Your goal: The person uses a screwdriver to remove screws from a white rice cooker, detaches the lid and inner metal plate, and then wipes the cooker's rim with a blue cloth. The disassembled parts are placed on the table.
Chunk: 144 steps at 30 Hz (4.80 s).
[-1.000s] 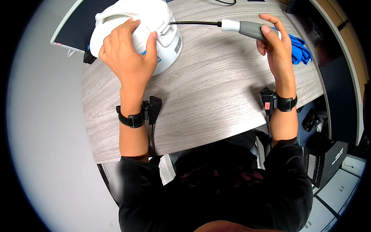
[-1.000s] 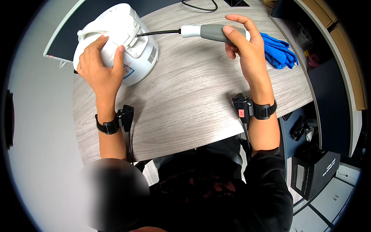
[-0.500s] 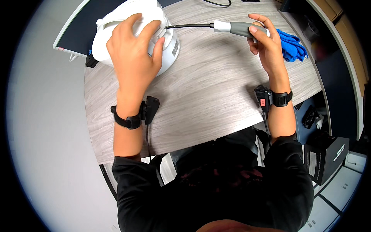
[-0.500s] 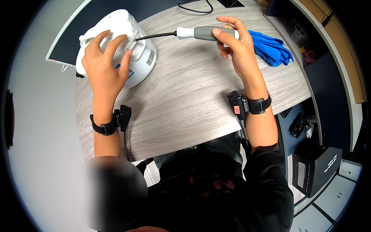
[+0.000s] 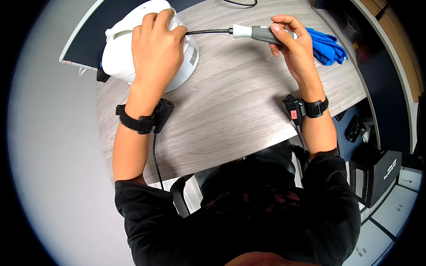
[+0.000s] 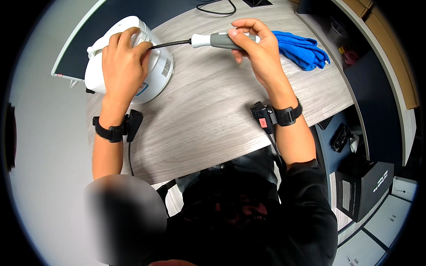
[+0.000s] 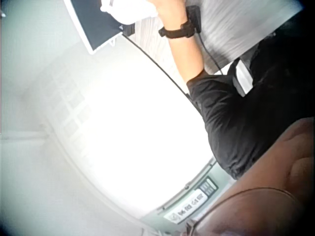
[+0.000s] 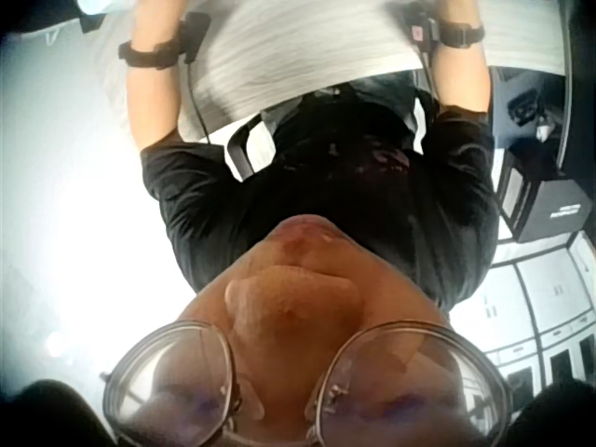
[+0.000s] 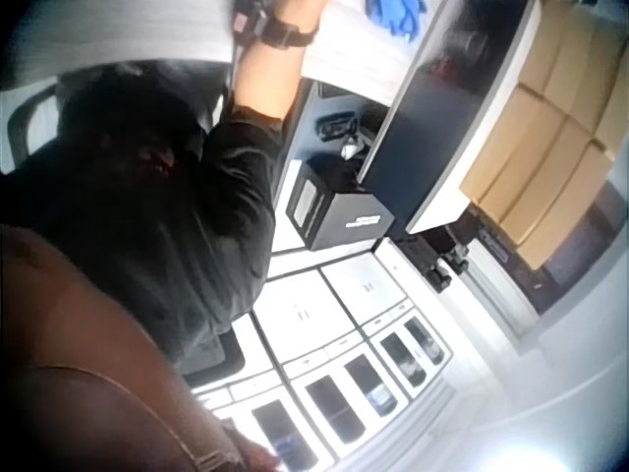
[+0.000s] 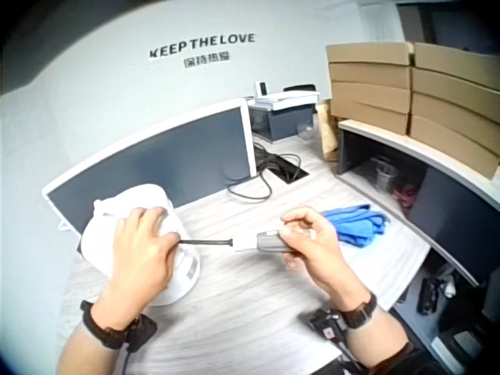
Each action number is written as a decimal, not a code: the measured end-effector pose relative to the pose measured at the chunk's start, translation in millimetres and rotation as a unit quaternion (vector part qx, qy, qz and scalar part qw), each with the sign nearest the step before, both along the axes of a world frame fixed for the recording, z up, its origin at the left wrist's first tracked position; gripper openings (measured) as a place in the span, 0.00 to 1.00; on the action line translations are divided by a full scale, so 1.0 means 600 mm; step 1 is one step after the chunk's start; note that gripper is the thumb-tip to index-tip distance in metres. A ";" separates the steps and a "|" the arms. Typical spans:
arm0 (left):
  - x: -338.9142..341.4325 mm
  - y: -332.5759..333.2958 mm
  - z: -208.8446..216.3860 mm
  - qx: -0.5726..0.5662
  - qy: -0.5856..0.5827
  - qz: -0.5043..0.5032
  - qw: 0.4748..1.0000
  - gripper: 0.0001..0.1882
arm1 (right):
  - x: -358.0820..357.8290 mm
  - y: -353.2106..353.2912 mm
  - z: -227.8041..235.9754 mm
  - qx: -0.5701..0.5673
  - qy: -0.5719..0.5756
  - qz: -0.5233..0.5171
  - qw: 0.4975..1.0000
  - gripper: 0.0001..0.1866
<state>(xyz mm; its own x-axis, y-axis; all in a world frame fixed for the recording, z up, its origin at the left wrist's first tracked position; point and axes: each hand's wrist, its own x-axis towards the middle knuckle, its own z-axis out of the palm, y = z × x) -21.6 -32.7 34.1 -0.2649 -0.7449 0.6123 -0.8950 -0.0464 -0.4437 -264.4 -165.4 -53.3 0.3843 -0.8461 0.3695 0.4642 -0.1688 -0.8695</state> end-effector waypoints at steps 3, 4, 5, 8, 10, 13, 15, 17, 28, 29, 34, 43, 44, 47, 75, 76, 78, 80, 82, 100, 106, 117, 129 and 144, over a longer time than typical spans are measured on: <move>0.001 -0.004 -0.005 -0.007 0.007 -0.012 1.000 0.06 | 0.000 -0.002 0.000 0.016 -0.004 0.005 1.000 0.16; 0.000 -0.005 -0.005 -0.001 0.006 -0.009 1.000 0.06 | 0.000 -0.003 0.000 0.020 -0.005 0.006 1.000 0.16; -0.001 -0.006 -0.005 0.005 0.004 -0.005 1.000 0.06 | -0.001 -0.003 0.000 0.024 -0.006 0.008 1.000 0.16; -0.003 -0.006 -0.004 0.017 -0.001 0.007 1.000 0.06 | -0.001 -0.004 0.002 0.028 -0.010 0.008 1.000 0.15; -0.004 -0.008 -0.004 0.017 0.000 0.007 1.000 0.05 | -0.003 -0.005 0.002 0.030 -0.009 0.009 0.999 0.14; -0.002 -0.007 -0.005 0.016 0.006 0.000 1.000 0.05 | -0.001 0.000 0.006 0.034 0.001 0.002 0.999 0.12; -0.002 -0.007 -0.004 0.019 0.008 0.002 1.000 0.04 | -0.001 0.002 0.008 0.034 0.005 -0.006 0.999 0.11; -0.003 -0.007 -0.003 0.018 0.002 -0.006 1.000 0.04 | -0.001 0.003 0.007 0.029 0.006 -0.015 0.999 0.10; -0.003 -0.007 0.006 0.028 0.001 -0.036 0.999 0.02 | -0.013 -0.017 0.002 0.053 -0.026 -0.022 0.998 0.08; -0.004 -0.006 0.008 0.026 0.014 -0.046 0.999 0.02 | -0.013 -0.016 0.003 0.054 -0.023 -0.025 0.998 0.07; -0.020 0.006 0.001 0.016 0.125 -0.151 0.980 0.03 | -0.017 -0.016 0.003 0.053 -0.024 -0.032 0.998 0.06; -0.065 0.030 -0.035 0.161 0.387 -0.177 0.890 0.03 | -0.043 -0.054 0.000 0.135 -0.175 0.017 0.975 0.13; -0.071 0.024 -0.038 0.177 0.402 -0.174 0.882 0.03 | -0.050 -0.050 0.009 0.155 -0.186 0.034 0.970 0.15; -0.094 0.007 -0.051 0.226 0.459 -0.147 0.847 0.03 | -0.076 -0.054 0.019 0.124 -0.117 0.139 0.976 0.22; -0.248 -0.221 -0.178 0.384 0.549 -0.132 0.731 0.08 | -0.101 -0.260 -0.045 0.061 0.406 -0.035 0.911 0.08; -0.254 -0.225 -0.183 0.382 0.553 -0.133 0.729 0.07 | -0.102 -0.260 -0.046 0.071 0.393 -0.037 0.916 0.08; -0.264 -0.234 -0.187 0.394 0.549 -0.122 0.727 0.07 | -0.113 -0.253 -0.040 0.066 0.398 -0.032 0.914 0.09; -0.272 -0.248 -0.198 0.392 0.549 -0.134 0.726 0.06 | -0.130 -0.235 -0.029 0.054 0.397 -0.032 0.916 0.10; -0.286 -0.270 -0.215 0.378 0.553 -0.174 0.722 0.06 | -0.160 -0.207 -0.018 0.035 0.392 -0.042 0.918 0.11; -0.335 -0.296 -0.222 0.421 0.501 -0.160 0.739 0.19 | -0.224 -0.123 -0.046 0.107 0.310 -0.072 0.942 0.15; -0.257 -0.186 -0.161 0.330 0.462 -0.259 0.781 0.22 | -0.173 -0.094 0.000 0.103 0.182 0.014 0.978 0.18; -0.033 0.036 -0.027 -0.064 0.243 -0.068 0.966 0.21 | 0.043 -0.028 -0.003 0.111 0.243 0.148 0.952 0.14; -0.016 0.065 -0.069 -0.065 0.250 0.147 0.955 0.40 | 0.080 -0.064 -0.070 -0.012 0.508 -0.023 0.861 0.17; 0.028 0.071 -0.058 -0.098 0.281 -0.033 0.954 0.29 | 0.058 -0.126 -0.076 -0.078 0.617 -0.122 0.773 0.18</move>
